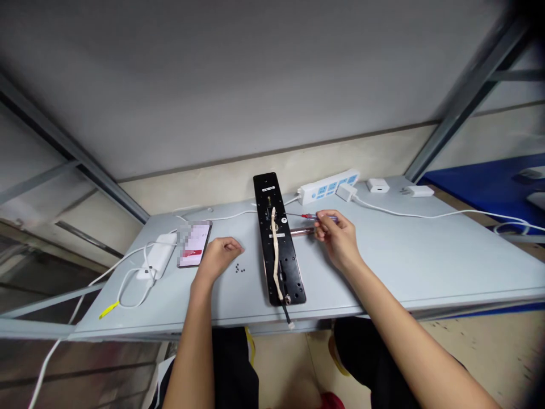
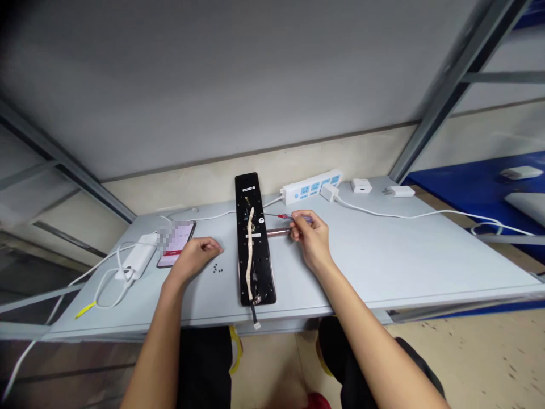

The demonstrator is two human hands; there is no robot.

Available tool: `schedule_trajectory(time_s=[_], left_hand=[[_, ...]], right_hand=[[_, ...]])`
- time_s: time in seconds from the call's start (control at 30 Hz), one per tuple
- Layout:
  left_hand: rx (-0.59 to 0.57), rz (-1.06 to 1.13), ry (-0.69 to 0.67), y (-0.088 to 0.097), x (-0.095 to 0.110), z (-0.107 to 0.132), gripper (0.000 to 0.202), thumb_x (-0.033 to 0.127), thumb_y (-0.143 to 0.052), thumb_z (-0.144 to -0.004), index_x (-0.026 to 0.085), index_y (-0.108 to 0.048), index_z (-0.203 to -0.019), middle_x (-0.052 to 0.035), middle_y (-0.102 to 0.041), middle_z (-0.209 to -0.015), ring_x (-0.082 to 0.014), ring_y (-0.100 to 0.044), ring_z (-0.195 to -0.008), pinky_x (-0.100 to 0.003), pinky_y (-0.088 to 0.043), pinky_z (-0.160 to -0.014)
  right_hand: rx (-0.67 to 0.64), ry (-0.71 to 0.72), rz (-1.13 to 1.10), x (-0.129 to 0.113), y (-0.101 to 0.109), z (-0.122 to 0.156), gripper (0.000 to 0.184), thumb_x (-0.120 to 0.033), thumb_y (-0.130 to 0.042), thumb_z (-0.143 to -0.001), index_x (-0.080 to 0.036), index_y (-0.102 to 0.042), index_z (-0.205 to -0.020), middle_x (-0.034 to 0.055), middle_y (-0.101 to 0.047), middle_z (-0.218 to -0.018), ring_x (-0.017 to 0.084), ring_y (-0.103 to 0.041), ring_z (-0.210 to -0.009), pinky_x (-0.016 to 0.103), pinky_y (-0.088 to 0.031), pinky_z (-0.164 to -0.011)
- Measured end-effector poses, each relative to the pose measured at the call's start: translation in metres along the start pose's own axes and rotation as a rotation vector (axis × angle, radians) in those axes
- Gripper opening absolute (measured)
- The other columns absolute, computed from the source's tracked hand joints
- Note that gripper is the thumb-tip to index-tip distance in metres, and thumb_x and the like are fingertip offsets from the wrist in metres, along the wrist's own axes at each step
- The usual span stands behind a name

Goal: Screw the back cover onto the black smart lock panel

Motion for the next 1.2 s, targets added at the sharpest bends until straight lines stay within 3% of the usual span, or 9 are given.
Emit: schedule_trajectory(time_s=[0.33, 0.53, 0.67, 0.77, 0.9, 1.03, 1.2], left_hand=[[-0.092, 0.008, 0.062, 0.004, -0.001, 0.017, 0.016, 0.035, -0.082, -0.076, 0.021, -0.086, -0.082, -0.005, -0.081, -0.081, -0.0217, -0.072, -0.079, -0.03, -0.052, -0.075], [0.038, -0.047, 0.059, 0.012, 0.006, 0.017, 0.022, 0.037, -0.071, -0.086, 0.02, -0.08, -0.075, -0.0024, -0.075, -0.074, -0.0201, -0.065, -0.073, -0.03, -0.046, -0.07], [0.093, 0.004, 0.003, 0.006, 0.014, 0.01, 0.019, 0.034, -0.068, -0.089, 0.02, -0.081, -0.087, -0.0032, -0.075, -0.08, -0.0215, -0.068, -0.079, -0.031, -0.051, -0.077], [0.084, 0.105, -0.073, -0.008, 0.025, 0.005, 0.022, 0.035, -0.069, -0.092, 0.02, -0.081, -0.105, -0.0033, -0.075, -0.086, -0.0214, -0.071, -0.084, -0.03, -0.054, -0.082], [0.053, 0.216, -0.145, -0.026, 0.041, 0.0, 0.034, 0.035, -0.07, -0.099, 0.022, -0.075, -0.131, -0.0051, -0.077, -0.103, -0.0195, -0.074, -0.091, -0.03, -0.056, -0.09], [-0.008, 0.276, -0.162, -0.039, 0.053, -0.004, 0.053, 0.031, -0.067, -0.103, 0.03, -0.066, -0.156, -0.0065, -0.074, -0.127, -0.016, -0.074, -0.088, -0.034, -0.059, -0.097], [-0.093, 0.386, -0.109, -0.047, 0.053, -0.011, 0.047, 0.027, -0.074, -0.098, 0.027, -0.075, -0.146, -0.009, -0.072, -0.141, -0.0168, -0.076, -0.09, -0.037, -0.062, -0.097]], right_hand=[[-0.009, 0.002, -0.051, 0.004, -0.003, -0.001, 0.04, -0.044, -0.099, -0.069, -0.02, -0.072, -0.088, -0.0022, -0.066, -0.065, 0.007, -0.046, -0.049, 0.022, -0.039, -0.05], [-0.002, -0.007, -0.108, -0.009, -0.016, 0.001, 0.047, -0.046, -0.103, -0.064, -0.021, -0.075, -0.092, -0.0041, -0.063, -0.067, 0.007, -0.048, -0.054, 0.023, -0.042, -0.053], [-0.128, 0.127, 0.109, -0.028, -0.043, 0.002, 0.037, -0.054, -0.088, -0.085, -0.022, -0.077, -0.1, -0.004, -0.06, -0.069, 0.011, -0.051, -0.054, 0.028, -0.038, -0.053], [-0.342, 0.32, 0.438, -0.045, -0.074, 0.004, 0.025, -0.047, -0.074, -0.1, -0.022, -0.074, -0.098, -0.0038, -0.057, -0.069, 0.014, -0.049, -0.059, 0.03, -0.038, -0.059], [-0.546, 0.578, 0.831, -0.058, -0.106, 0.006, 0.02, -0.036, -0.062, -0.109, -0.022, -0.069, -0.096, 0.0032, -0.07, -0.088, 0.018, -0.059, -0.077, 0.033, -0.045, -0.075], [-0.628, 0.66, 0.888, -0.057, -0.116, 0.006, 0.021, -0.034, -0.06, -0.112, -0.023, -0.064, -0.094, 0.0036, -0.07, -0.088, 0.02, -0.061, -0.078, 0.034, -0.045, -0.075], [-0.644, 0.665, 0.901, -0.055, -0.116, 0.006, 0.021, -0.031, -0.062, -0.112, -0.023, -0.063, -0.093, 0.0015, -0.069, -0.085, 0.018, -0.061, -0.074, 0.033, -0.044, -0.07]])
Point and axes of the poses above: each hand's wrist, its own z-axis away from the middle knuckle, its own y-axis out of the back of the hand, x = y × z, the point moved 4 cm from there along -z, towards the middle knuckle
